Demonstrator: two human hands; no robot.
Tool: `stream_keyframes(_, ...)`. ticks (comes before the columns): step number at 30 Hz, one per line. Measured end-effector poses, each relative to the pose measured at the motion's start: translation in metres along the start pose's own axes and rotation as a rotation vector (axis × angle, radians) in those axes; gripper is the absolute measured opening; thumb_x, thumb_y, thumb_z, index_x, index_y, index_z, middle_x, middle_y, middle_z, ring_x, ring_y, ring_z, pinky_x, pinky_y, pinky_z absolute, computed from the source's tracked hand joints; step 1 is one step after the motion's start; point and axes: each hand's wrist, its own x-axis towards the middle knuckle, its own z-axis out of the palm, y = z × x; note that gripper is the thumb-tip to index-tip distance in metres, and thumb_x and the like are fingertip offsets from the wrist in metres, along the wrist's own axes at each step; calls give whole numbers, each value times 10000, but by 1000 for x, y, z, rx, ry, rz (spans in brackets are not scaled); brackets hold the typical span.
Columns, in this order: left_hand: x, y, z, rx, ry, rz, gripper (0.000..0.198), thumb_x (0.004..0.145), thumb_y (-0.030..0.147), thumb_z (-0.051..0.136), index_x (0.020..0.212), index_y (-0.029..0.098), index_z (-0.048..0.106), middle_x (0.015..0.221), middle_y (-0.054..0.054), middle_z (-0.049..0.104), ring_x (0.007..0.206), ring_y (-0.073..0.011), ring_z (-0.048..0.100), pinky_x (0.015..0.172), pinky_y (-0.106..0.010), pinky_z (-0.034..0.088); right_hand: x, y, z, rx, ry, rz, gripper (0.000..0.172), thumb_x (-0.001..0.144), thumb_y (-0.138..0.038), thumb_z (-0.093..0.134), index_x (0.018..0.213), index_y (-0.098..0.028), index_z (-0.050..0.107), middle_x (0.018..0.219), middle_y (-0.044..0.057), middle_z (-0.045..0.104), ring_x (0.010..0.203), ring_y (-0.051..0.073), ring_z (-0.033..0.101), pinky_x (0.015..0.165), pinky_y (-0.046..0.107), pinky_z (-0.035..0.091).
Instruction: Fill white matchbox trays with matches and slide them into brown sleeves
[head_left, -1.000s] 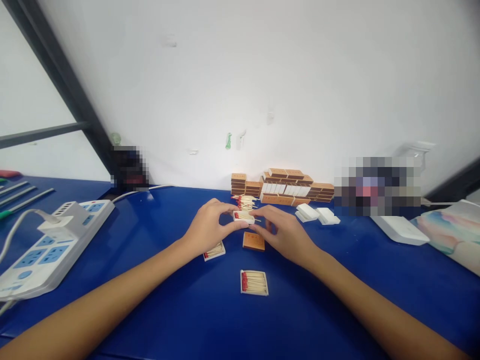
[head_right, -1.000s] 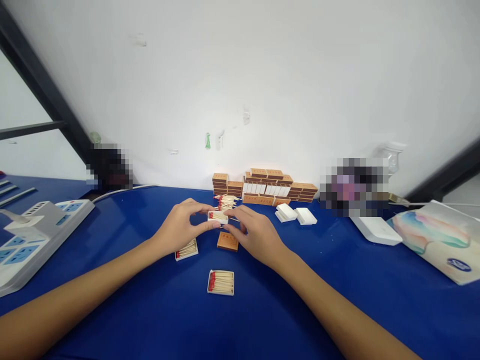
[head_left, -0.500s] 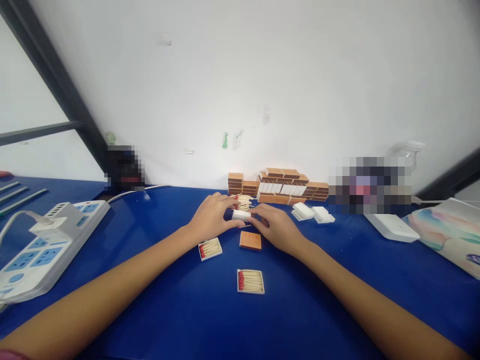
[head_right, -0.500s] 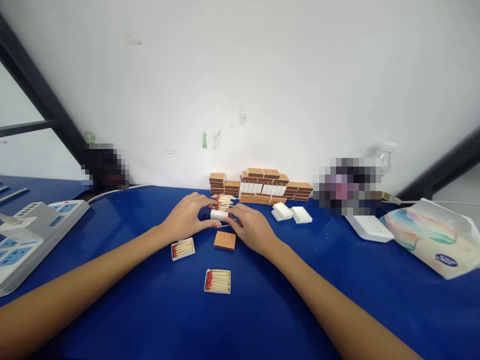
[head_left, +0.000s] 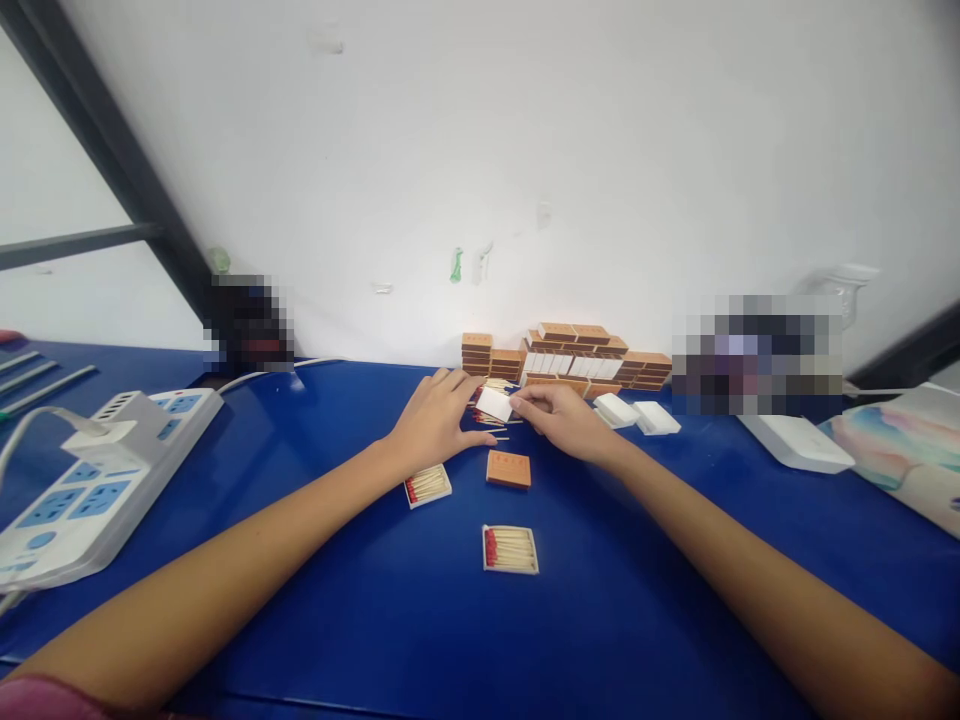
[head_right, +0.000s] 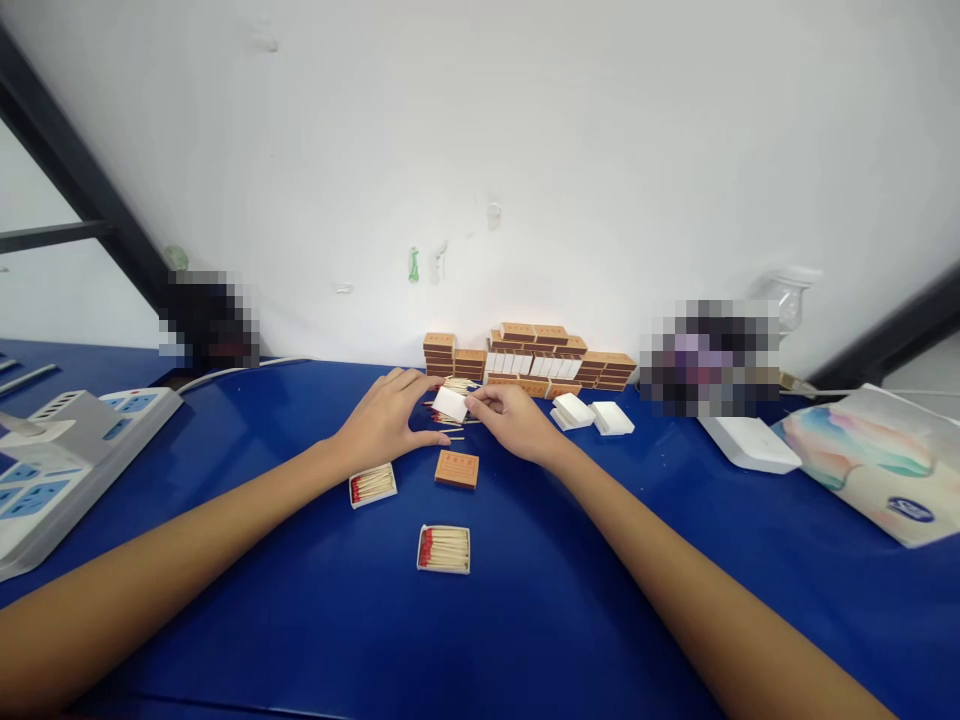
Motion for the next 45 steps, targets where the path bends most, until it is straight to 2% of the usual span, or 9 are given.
stream_keyframes(10, 3, 2, 5, 27, 11, -21, 641, 838, 522, 840, 1335, 217, 571, 1280, -87, 671, 1182, -313, 577, 968, -434, 438, 1, 1, -1, 224, 12, 172, 542, 836, -708, 658, 835, -166, 674, 578, -66, 382, 523, 96, 314, 473, 251, 225)
stream_keyframes(20, 5, -1, 9, 36, 42, -47, 798, 850, 517, 832, 1475, 200, 449, 1395, -106, 642, 1254, -323, 567, 1007, -450, 423, 2, -7, -7, 261, 50, 220, 480, 847, -649, 678, 851, -169, 688, 574, -70, 343, 510, 98, 287, 479, 261, 209)
stream_keyframes(23, 6, -1, 9, 38, 59, -43, 775, 853, 515, 830, 1457, 214, 449, 1390, -101, 645, 1254, -320, 566, 1015, -443, 417, -3, -19, -26, 170, 122, 167, 431, 853, -591, 701, 914, -166, 743, 626, -11, 520, 570, 132, 428, 531, 277, 309)
stream_keyframes(26, 7, -3, 9, 47, 73, -46, 710, 849, 520, 833, 1383, 211, 480, 1355, -107, 656, 1241, -327, 570, 1014, -442, 407, -17, -26, -57, -130, 229, 60, 382, 868, -539, 691, 940, -175, 780, 813, 62, 709, 713, 196, 597, 644, 312, 423)
stream_keyframes(28, 8, -4, 9, 53, 79, -48, 644, 846, 529, 833, 1304, 212, 510, 1304, -97, 672, 1208, -320, 582, 994, -432, 410, -29, -24, -81, -304, 273, 45, 390, 888, -547, 657, 969, -186, 782, 868, 70, 743, 739, 215, 638, 669, 325, 446)
stream_keyframes(32, 9, -7, 10, 60, 89, -49, 550, 849, 524, 833, 1191, 213, 536, 1226, -72, 687, 1151, -296, 597, 947, -412, 415, -49, -7, -121, -538, 248, 69, 406, 856, -577, 651, 926, -192, 761, 694, 39, 675, 614, 194, 579, 586, 318, 403)
stream_keyframes(41, 9, -11, 11, 73, 99, -39, 573, 831, 543, 842, 1186, 210, 540, 1212, -70, 687, 1149, -300, 598, 922, -414, 411, -53, 14, -136, -635, 22, 216, 360, 820, -542, 711, 932, -204, 768, 762, 42, 714, 680, 198, 634, 655, 307, 447)
stream_keyframes(43, 7, -10, 9, 72, 103, -31, 568, 842, 563, 825, 1182, 211, 538, 1200, -67, 687, 1146, -295, 598, 925, -413, 411, -56, 14, -145, -661, 110, 265, 381, 858, -559, 672, 959, -206, 773, 818, 55, 735, 745, 211, 649, 696, 311, 456)
stream_keyframes(45, 4, -8, 5, 66, 114, -27, 522, 871, 583, 787, 1142, 211, 542, 1169, -58, 687, 1123, -283, 603, 924, -411, 412, -61, 18, -159, -771, 371, 384, 420, 907, -564, 595, 953, -185, 768, 871, 103, 748, 812, 254, 655, 728, 348, 449)
